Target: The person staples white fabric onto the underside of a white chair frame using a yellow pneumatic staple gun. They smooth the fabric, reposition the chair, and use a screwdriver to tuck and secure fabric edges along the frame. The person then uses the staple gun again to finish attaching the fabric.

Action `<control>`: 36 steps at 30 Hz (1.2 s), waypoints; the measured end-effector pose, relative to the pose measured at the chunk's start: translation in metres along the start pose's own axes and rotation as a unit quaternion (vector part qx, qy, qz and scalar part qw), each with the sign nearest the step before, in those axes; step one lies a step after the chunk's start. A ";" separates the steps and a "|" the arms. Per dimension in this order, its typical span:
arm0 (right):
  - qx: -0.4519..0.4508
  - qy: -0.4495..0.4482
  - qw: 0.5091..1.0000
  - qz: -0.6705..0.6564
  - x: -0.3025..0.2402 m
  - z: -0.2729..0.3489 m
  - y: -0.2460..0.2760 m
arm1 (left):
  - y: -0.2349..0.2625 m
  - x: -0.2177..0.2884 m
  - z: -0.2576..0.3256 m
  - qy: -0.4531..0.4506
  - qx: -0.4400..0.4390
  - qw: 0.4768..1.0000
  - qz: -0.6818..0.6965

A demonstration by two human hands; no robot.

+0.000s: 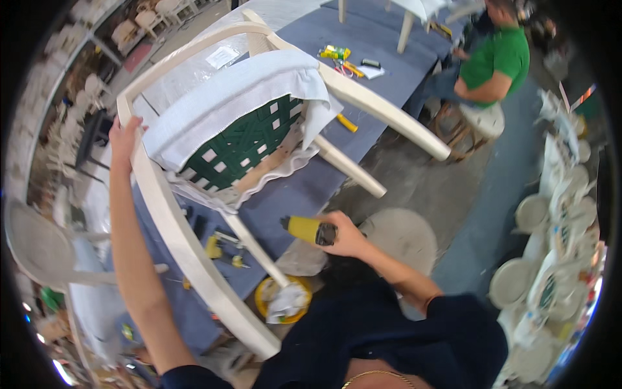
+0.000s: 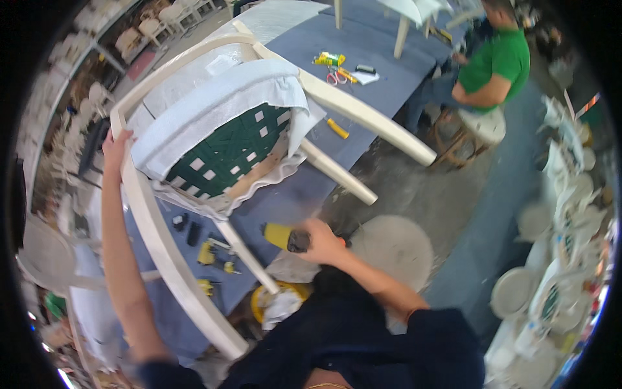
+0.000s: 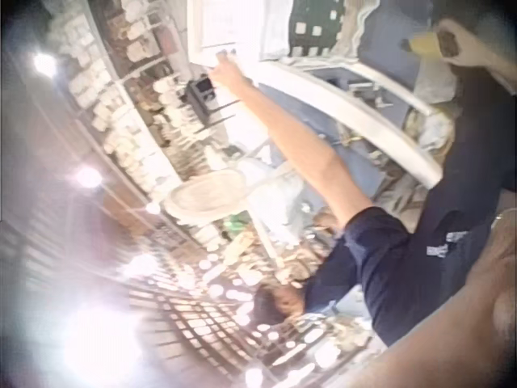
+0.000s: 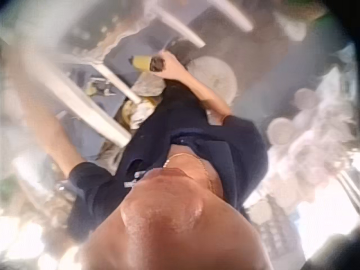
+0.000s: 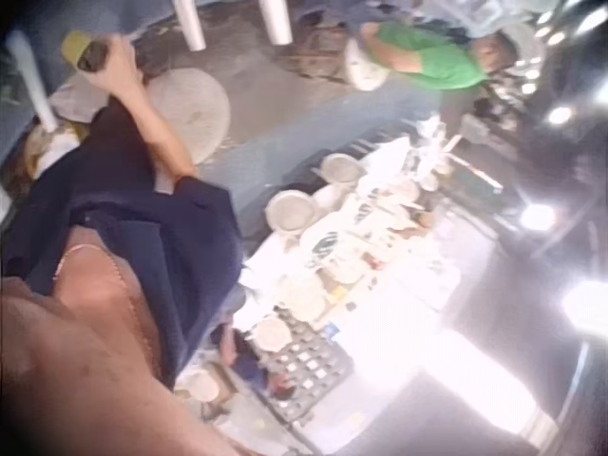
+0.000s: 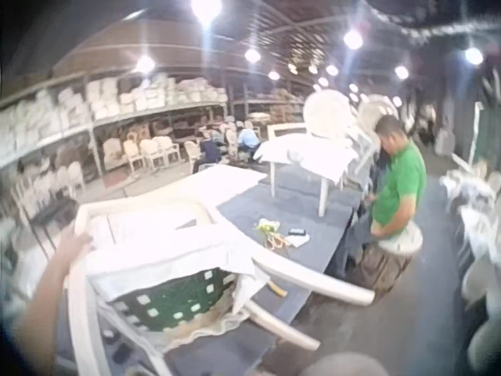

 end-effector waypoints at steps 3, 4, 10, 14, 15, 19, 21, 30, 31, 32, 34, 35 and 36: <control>-0.095 -0.130 0.979 0.124 0.063 0.051 0.033 | -0.012 0.011 0.013 -0.023 0.030 0.999 0.033; -0.112 -0.214 0.962 0.125 0.071 0.062 0.054 | -0.009 0.005 0.005 -0.044 0.040 0.998 0.018; -0.183 -0.300 0.918 0.184 0.203 0.067 0.186 | -0.013 -0.004 0.013 -0.103 0.094 0.986 -0.095; -0.281 -0.270 0.895 0.218 0.220 -0.030 0.238 | -0.010 0.001 0.050 -0.008 0.088 0.988 -0.125; -0.259 -0.320 0.899 0.151 0.267 -0.020 0.262 | -0.012 -0.001 0.048 -0.001 0.087 0.987 -0.136; -0.238 -0.215 0.941 0.108 0.364 -0.130 0.261 | -0.012 0.020 0.056 0.039 0.102 0.984 -0.138; -0.208 -0.184 0.948 0.156 0.435 -0.164 0.254 | -0.021 0.019 0.052 0.043 0.107 0.985 -0.132; -0.299 -0.173 0.917 0.199 0.525 -0.290 0.175 | -0.001 -0.015 0.048 0.094 0.089 0.981 -0.143; -0.302 -0.143 0.916 0.221 0.504 -0.309 0.174 | -0.002 -0.015 0.049 0.098 0.094 0.980 -0.143; -0.253 -0.074 0.938 0.224 0.464 -0.342 0.174 | -0.001 -0.013 0.052 0.102 0.104 0.979 -0.144; -0.084 0.076 0.950 0.291 0.292 -0.429 0.173 | 0.000 -0.008 0.055 0.084 0.132 0.974 -0.167; -0.044 0.052 0.986 0.149 0.189 -0.460 0.176 | -0.001 -0.012 0.061 0.079 0.137 0.972 -0.173; 0.001 0.144 0.986 0.088 0.116 -0.475 0.182 | -0.003 -0.017 0.065 0.089 0.140 0.970 -0.177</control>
Point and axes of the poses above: each hand's wrist, its own z-axis away from the middle knuckle, its own y-axis out of the back of the hand, x = y × z, the point moved 5 cm from there along -z, towards the middle knuckle, and after that the axes turned 10 degrees about y, right-handed, at the moved point
